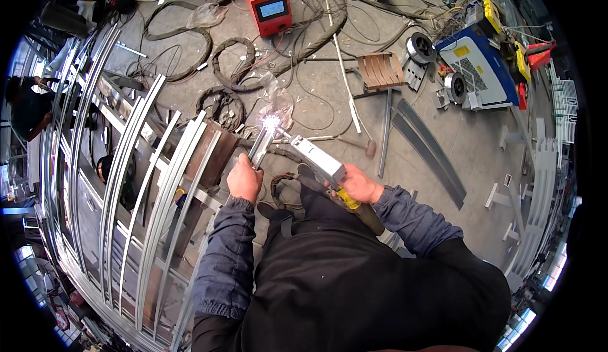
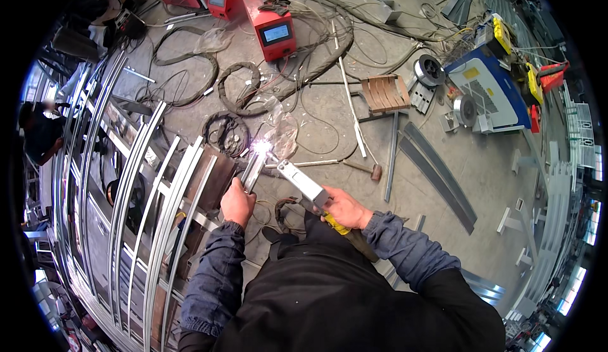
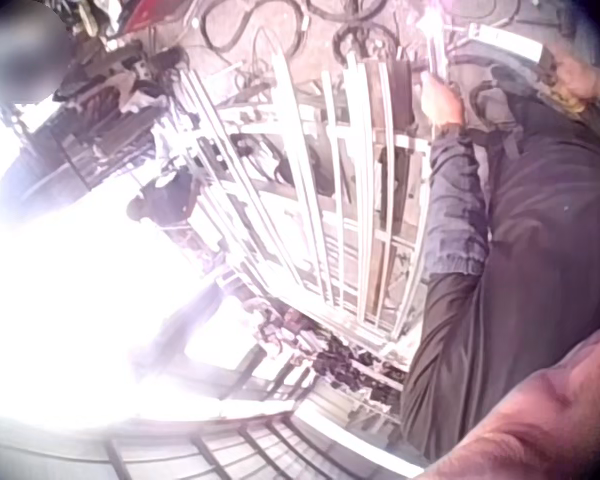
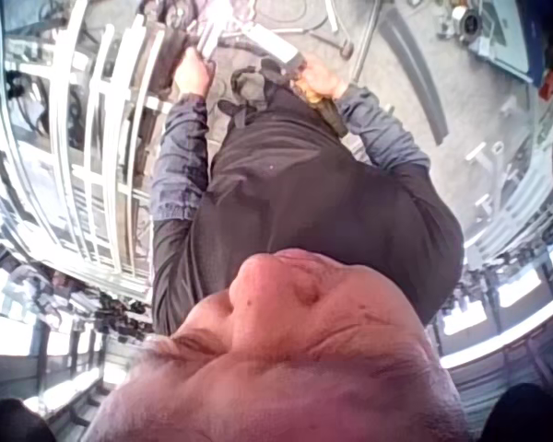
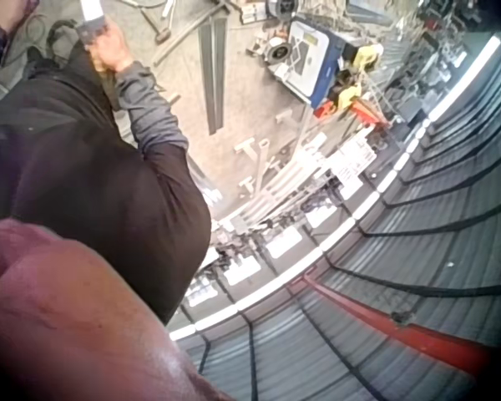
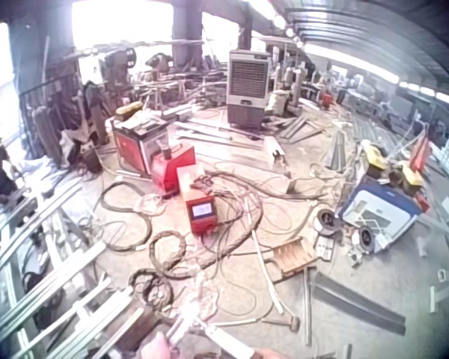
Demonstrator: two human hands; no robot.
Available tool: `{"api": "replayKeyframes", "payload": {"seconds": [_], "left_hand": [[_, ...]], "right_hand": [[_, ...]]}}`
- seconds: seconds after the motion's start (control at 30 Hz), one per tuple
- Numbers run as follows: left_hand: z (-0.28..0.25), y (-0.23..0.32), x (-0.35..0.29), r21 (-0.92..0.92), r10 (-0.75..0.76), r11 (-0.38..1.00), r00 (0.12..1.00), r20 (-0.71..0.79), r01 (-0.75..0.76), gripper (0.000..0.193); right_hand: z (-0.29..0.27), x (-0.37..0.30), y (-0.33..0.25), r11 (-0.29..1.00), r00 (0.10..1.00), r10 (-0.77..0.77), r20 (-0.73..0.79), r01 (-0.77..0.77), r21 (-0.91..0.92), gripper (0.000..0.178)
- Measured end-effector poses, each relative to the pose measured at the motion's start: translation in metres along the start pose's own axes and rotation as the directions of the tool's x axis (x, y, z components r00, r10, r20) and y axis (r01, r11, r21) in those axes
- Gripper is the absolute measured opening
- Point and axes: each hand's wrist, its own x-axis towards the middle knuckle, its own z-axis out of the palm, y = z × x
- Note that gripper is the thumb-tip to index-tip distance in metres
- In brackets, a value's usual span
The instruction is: The person positions metal bars onto a large metal frame structure and uses a handheld welding tool to weld the bars to the frame. The person repeatedly aligns bars and welds them in place.
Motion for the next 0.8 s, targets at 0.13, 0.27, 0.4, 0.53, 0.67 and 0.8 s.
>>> {"api": "replayKeyframes", "payload": {"seconds": [0.13,0.27,0.4,0.53,0.67,0.8], "left_hand": [[0.002,0.001,0.001,0.034,0.02,0.999,1.0,-0.022,-0.019,0.043],[0.001,0.001,0.002,0.039,0.015,0.999,1.0,-0.024,-0.014,0.044],[0.001,0.0,0.001,0.037,0.019,0.999,0.999,-0.029,-0.018,0.044],[0.001,0.0,0.0,0.043,0.033,0.999,0.999,-0.043,-0.031,0.043],[0.001,0.001,0.0,-0.01,0.039,0.999,0.997,-0.061,-0.039,0.035],[0.004,-0.001,0.001,0.019,0.023,1.0,0.999,-0.045,-0.023,0.039]], "right_hand": [[-0.001,0.003,0.005,0.999,0.999,-0.044,0.004,0.044,-0.014,0.041],[-0.004,0.007,0.007,0.996,0.998,-0.06,0.011,0.061,-0.06,0.041],[-0.002,0.007,0.004,0.997,0.999,-0.049,0.004,0.049,-0.061,0.042],[0.004,0.006,-0.002,0.997,1.0,-0.022,-0.017,0.021,-0.075,0.045],[0.004,0.005,0.0,0.996,0.999,-0.034,-0.021,0.033,-0.08,0.048],[0.005,0.008,-0.004,0.994,1.0,-0.007,-0.023,0.004,-0.113,0.053]]}}
